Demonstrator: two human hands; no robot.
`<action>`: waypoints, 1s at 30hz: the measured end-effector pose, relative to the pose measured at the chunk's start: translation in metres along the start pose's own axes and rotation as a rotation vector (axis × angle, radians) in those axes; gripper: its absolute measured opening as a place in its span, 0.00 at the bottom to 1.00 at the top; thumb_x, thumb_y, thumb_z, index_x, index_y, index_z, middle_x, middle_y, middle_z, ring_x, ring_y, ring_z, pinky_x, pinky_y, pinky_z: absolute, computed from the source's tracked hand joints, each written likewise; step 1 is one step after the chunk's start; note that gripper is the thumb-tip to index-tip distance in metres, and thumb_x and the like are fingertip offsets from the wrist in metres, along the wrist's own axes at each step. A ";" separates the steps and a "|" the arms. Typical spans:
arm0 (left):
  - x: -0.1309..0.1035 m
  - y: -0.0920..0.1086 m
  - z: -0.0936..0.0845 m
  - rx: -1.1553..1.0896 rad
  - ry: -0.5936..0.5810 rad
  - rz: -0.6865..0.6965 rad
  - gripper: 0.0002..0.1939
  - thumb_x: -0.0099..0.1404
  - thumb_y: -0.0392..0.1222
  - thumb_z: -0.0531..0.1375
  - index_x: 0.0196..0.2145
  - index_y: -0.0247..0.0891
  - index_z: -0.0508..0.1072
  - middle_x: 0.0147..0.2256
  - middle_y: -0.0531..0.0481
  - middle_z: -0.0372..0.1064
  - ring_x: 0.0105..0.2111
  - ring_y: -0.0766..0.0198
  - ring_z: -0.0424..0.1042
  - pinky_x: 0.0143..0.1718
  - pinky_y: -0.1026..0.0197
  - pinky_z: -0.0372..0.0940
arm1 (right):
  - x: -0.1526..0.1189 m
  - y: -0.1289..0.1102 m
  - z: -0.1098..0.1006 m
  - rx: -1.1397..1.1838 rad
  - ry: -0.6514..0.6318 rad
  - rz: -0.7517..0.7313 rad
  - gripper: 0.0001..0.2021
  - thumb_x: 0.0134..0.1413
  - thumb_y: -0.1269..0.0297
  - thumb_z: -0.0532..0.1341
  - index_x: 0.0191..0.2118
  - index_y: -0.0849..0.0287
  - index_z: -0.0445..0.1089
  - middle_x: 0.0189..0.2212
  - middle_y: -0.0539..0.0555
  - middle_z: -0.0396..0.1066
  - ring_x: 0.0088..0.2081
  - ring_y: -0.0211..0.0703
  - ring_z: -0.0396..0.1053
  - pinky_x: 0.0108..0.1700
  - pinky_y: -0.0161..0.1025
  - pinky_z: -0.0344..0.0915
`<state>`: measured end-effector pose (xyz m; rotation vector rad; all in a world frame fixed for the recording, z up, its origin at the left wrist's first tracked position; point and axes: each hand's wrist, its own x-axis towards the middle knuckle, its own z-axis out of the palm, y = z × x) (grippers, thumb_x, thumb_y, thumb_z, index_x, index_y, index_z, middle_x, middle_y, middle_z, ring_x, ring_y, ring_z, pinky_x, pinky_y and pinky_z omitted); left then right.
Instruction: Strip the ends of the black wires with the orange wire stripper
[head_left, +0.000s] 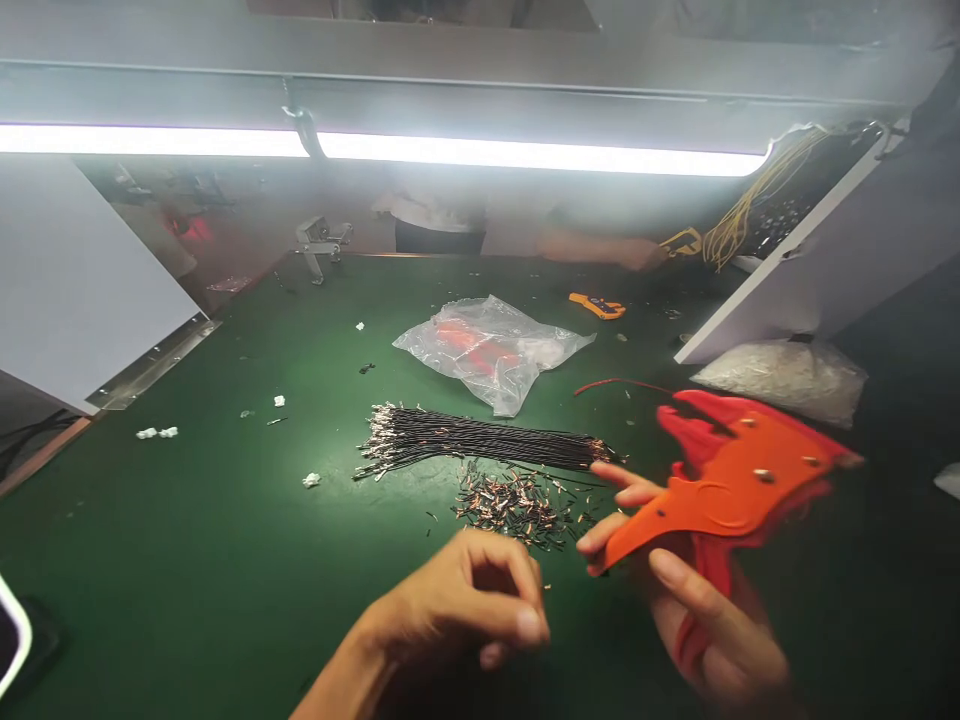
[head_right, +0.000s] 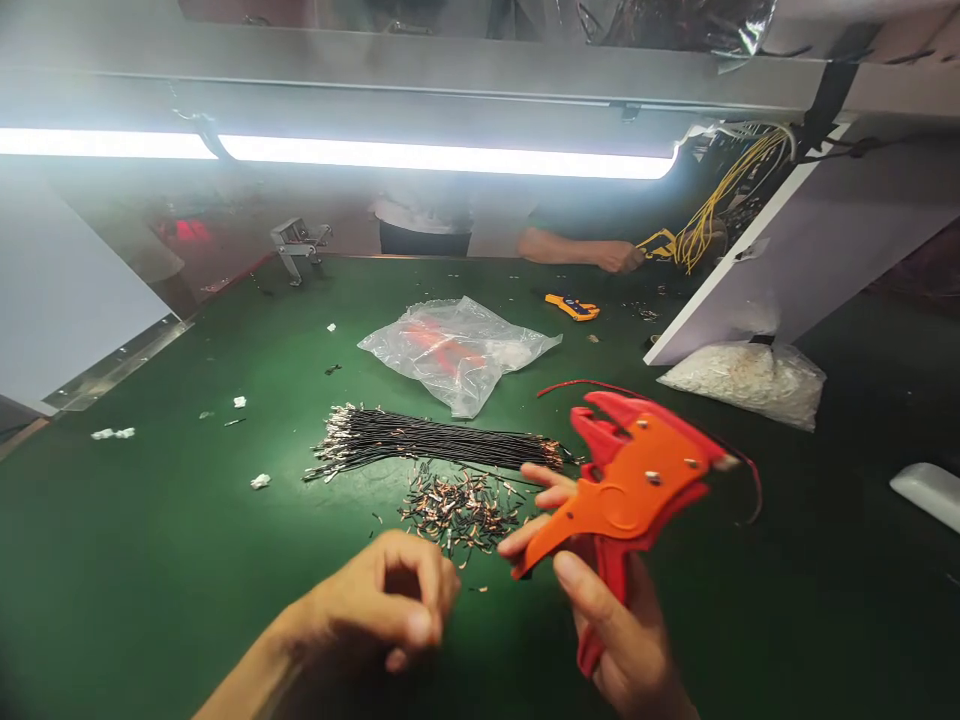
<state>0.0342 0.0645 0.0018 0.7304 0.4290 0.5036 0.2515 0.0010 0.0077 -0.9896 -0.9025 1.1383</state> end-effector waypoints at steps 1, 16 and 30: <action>-0.002 0.005 -0.006 -0.028 0.043 0.056 0.16 0.48 0.48 0.75 0.23 0.36 0.76 0.18 0.56 0.67 0.14 0.75 0.59 0.11 0.73 0.53 | 0.000 -0.003 -0.001 0.023 0.035 -0.025 0.13 0.61 0.60 0.62 0.51 0.48 0.70 0.46 0.53 0.78 0.51 0.50 0.70 0.50 0.44 0.65; -0.012 0.026 -0.012 0.212 0.543 0.431 0.16 0.56 0.48 0.73 0.26 0.37 0.73 0.24 0.49 0.79 0.22 0.66 0.75 0.22 0.66 0.70 | -0.026 0.027 0.042 0.385 -0.129 0.333 0.22 0.59 0.57 0.65 0.58 0.52 0.68 0.42 0.58 0.81 0.36 0.50 0.78 0.39 0.45 0.72; -0.007 0.010 -0.005 0.526 0.544 0.384 0.14 0.61 0.51 0.68 0.30 0.38 0.76 0.25 0.52 0.76 0.27 0.67 0.73 0.33 0.64 0.65 | -0.009 0.011 0.022 0.818 -0.205 0.363 0.21 0.61 0.59 0.55 0.53 0.62 0.77 0.56 0.62 0.76 0.30 0.42 0.76 0.32 0.37 0.72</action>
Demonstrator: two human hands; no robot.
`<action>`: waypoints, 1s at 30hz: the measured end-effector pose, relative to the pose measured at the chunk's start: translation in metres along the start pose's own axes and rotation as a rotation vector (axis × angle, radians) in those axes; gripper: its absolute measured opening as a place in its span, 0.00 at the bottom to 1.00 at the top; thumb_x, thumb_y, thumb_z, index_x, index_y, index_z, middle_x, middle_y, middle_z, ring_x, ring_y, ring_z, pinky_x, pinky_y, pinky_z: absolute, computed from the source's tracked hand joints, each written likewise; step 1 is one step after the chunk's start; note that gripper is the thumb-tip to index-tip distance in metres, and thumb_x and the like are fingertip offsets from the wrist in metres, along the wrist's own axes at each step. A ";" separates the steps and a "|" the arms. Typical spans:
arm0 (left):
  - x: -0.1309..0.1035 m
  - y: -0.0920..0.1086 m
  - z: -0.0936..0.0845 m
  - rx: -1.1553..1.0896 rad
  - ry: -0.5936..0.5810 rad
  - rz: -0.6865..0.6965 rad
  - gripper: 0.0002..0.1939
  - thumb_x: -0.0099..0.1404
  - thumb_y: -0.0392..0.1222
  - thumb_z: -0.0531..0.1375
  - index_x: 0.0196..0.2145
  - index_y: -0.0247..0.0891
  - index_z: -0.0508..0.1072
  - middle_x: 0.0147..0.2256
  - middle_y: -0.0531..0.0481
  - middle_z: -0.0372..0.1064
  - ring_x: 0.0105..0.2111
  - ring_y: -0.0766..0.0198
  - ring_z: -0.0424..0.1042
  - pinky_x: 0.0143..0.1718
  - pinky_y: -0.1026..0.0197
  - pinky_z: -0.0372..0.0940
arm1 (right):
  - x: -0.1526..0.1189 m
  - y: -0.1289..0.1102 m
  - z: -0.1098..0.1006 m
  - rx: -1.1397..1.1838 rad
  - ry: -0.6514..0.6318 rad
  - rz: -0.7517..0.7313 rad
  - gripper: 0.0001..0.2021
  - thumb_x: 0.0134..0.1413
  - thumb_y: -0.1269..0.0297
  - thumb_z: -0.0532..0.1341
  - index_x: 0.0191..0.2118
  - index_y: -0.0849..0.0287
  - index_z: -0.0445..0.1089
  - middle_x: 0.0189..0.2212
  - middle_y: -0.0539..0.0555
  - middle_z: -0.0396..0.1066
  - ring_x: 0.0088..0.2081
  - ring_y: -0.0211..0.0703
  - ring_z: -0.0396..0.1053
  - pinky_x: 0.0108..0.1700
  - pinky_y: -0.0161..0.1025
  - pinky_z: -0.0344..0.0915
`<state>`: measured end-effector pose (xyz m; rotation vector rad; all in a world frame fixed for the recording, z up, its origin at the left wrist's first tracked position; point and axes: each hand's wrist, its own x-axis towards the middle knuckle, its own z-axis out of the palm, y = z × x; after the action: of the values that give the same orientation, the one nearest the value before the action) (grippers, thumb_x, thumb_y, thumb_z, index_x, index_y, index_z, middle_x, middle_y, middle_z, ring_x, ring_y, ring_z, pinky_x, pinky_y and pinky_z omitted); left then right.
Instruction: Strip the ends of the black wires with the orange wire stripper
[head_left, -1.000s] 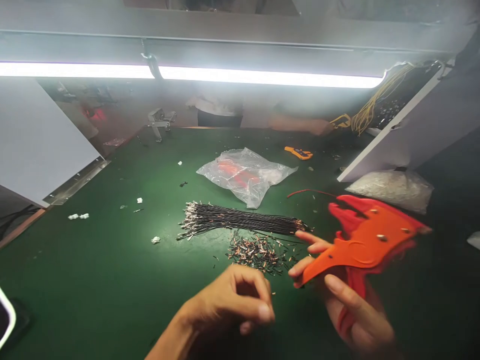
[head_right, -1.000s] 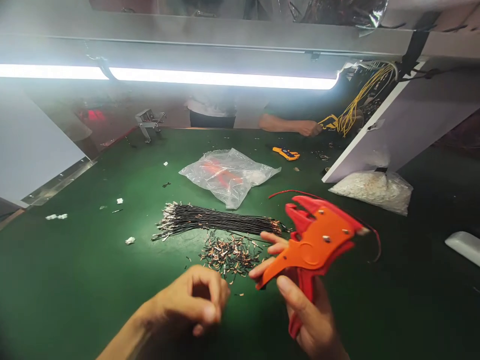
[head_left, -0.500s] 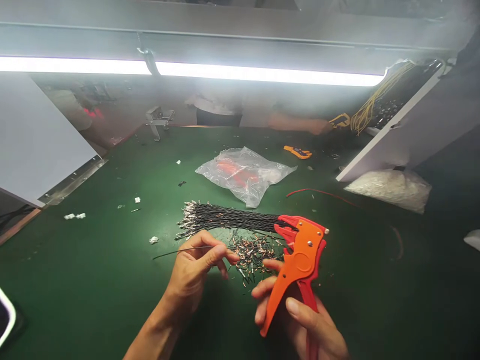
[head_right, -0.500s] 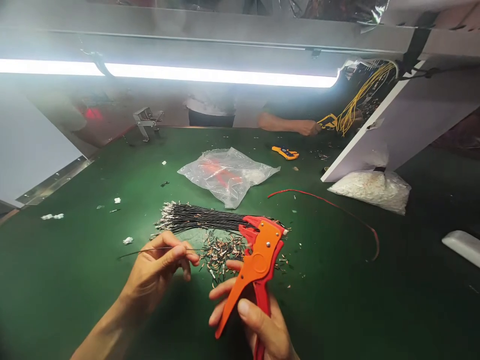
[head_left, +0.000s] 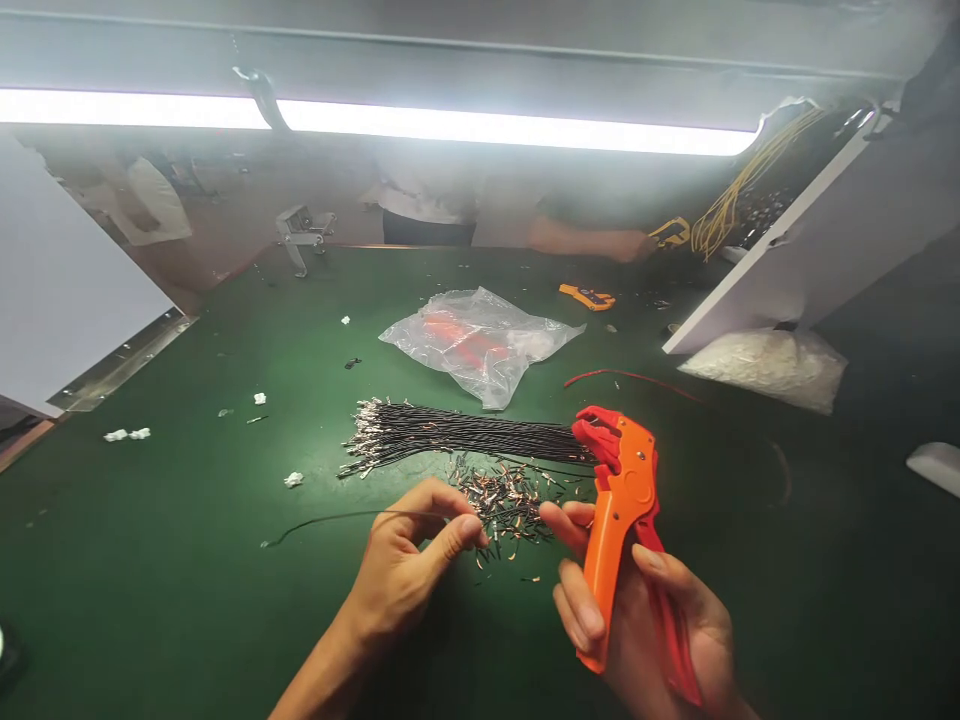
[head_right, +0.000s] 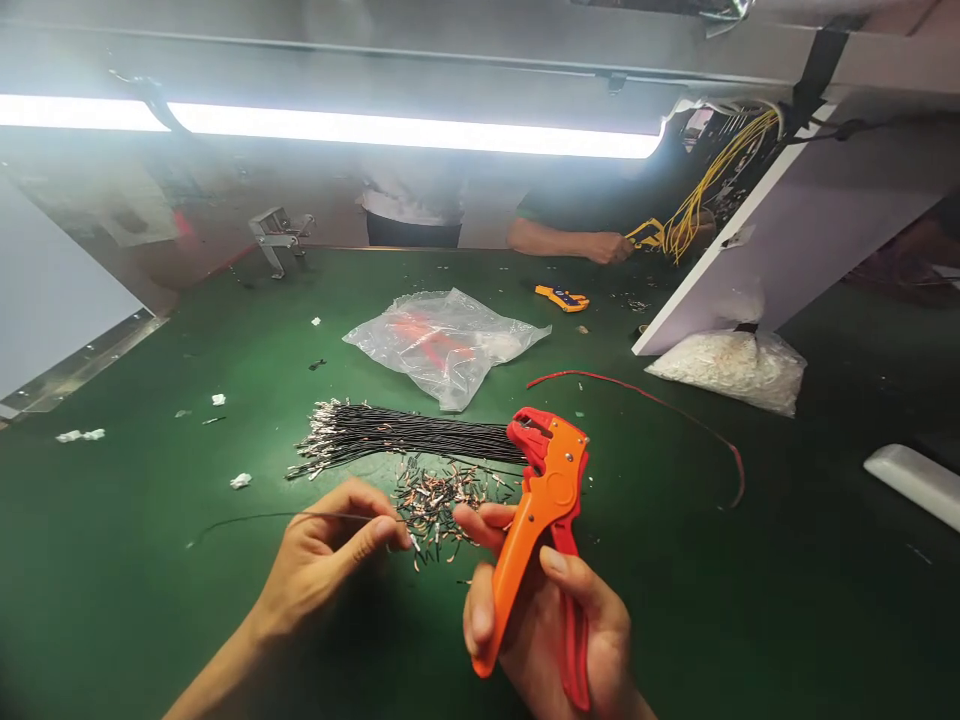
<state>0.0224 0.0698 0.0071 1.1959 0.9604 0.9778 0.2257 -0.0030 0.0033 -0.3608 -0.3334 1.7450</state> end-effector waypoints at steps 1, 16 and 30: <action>0.000 -0.002 0.001 0.019 -0.024 0.013 0.14 0.62 0.53 0.67 0.31 0.38 0.77 0.25 0.52 0.76 0.27 0.66 0.72 0.33 0.63 0.65 | 0.000 0.001 0.001 0.011 -0.009 0.012 0.20 0.61 0.60 0.55 0.52 0.63 0.77 0.55 0.62 0.77 0.29 0.41 0.76 0.31 0.36 0.72; -0.027 -0.010 0.019 0.239 0.405 0.520 0.12 0.73 0.40 0.53 0.34 0.43 0.75 0.23 0.56 0.64 0.22 0.68 0.61 0.25 0.63 0.57 | 0.001 0.018 0.003 0.026 -0.078 0.112 0.29 0.44 0.64 0.63 0.56 0.56 0.72 0.33 0.54 0.75 0.31 0.43 0.71 0.37 0.40 0.67; -0.038 0.014 0.017 0.766 0.327 0.862 0.09 0.64 0.37 0.58 0.25 0.40 0.69 0.17 0.55 0.60 0.16 0.66 0.60 0.18 0.61 0.55 | -0.008 0.050 -0.023 0.058 -0.198 0.441 0.37 0.26 0.69 0.69 0.52 0.58 0.70 0.34 0.52 0.72 0.34 0.44 0.69 0.39 0.38 0.61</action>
<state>0.0256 0.0301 0.0258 2.2492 1.1372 1.5781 0.1927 -0.0199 -0.0380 -0.2287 -0.3629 2.2262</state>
